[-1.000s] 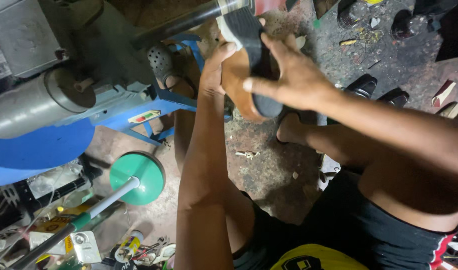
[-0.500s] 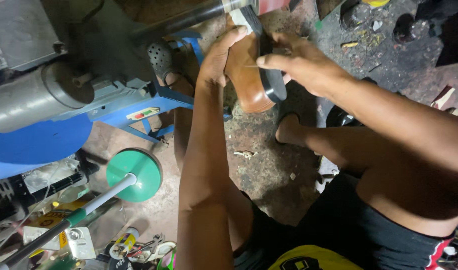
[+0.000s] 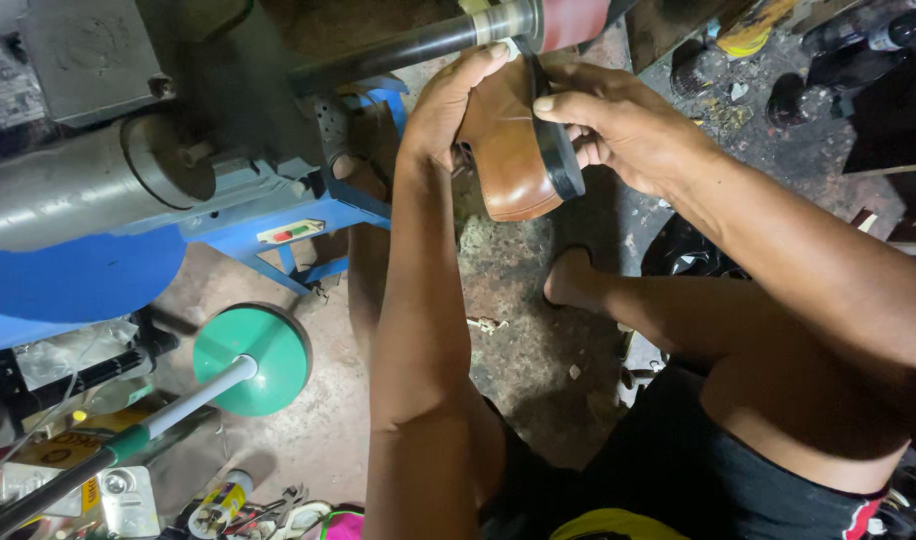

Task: The person uses a grinding machine to smooth the sole and edges of a brown leather shoe. They repeatedly press the shoe against the rotating wheel, turning it to work different areas of the sole and upper edge.

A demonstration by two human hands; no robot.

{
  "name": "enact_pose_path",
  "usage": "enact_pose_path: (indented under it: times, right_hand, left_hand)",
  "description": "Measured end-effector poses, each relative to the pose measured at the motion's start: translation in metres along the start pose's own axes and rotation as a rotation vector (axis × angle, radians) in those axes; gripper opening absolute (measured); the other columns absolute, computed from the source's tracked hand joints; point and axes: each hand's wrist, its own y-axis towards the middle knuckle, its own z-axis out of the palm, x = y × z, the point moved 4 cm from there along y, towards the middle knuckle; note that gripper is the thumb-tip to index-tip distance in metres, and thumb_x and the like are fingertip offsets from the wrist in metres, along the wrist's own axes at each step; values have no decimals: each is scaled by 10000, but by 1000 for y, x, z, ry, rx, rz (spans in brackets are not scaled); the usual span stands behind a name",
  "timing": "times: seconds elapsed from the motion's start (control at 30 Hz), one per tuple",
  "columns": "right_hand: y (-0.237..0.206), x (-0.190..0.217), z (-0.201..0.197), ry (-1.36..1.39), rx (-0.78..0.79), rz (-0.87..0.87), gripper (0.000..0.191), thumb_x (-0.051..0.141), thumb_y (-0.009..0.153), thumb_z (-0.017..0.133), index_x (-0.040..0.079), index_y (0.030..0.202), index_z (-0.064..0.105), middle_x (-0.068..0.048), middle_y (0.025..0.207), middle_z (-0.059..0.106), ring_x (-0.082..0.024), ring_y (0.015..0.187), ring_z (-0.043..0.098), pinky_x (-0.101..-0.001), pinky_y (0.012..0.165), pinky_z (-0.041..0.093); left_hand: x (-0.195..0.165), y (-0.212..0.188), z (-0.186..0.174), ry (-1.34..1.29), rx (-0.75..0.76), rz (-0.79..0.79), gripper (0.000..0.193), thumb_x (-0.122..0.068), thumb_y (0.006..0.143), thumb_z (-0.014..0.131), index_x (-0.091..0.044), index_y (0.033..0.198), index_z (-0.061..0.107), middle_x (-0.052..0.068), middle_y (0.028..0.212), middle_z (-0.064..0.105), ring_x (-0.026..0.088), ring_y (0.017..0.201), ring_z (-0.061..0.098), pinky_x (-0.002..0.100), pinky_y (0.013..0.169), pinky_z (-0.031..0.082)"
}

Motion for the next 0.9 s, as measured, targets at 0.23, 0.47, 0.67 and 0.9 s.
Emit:
enact_pose_path:
  times: [0.23, 0.47, 0.67, 0.9]
  right_hand:
    - [-1, 3, 0, 35, -21, 12, 706, 256, 938, 689, 19, 1559, 452, 10, 947, 606, -57, 782, 571, -203, 630, 519]
    - [1, 3, 0, 60, -41, 19, 732, 277, 930, 676, -4, 1549, 405, 11, 969, 627, -45, 793, 590, -202, 650, 549]
    - [3, 3, -1, 77, -21, -5, 708, 290, 944, 680, -14, 1543, 456, 20, 927, 602, -42, 755, 565, -186, 621, 507]
    - [5, 3, -5, 83, -46, -3, 694, 285, 950, 698, -7, 1546, 494, 39, 900, 556, -33, 727, 498, -178, 594, 433]
  left_hand:
    - [-4, 2, 1, 4, -4, 6, 483, -334, 851, 786, -18, 1209, 711, 107, 1147, 742, 212, 1029, 714, 351, 920, 574]
    - [2, 10, -8, 67, -24, 27, 494, -348, 858, 766, -23, 1226, 719, 88, 1195, 751, 185, 1081, 711, 306, 960, 549]
    - [2, 12, -9, 3, 32, 81, 498, -348, 891, 770, -6, 1249, 712, 117, 1228, 739, 204, 1113, 704, 332, 986, 553]
    - [-1, 10, -5, 50, 10, 71, 499, -368, 880, 764, -13, 1229, 722, 117, 1176, 747, 211, 1071, 715, 348, 950, 567]
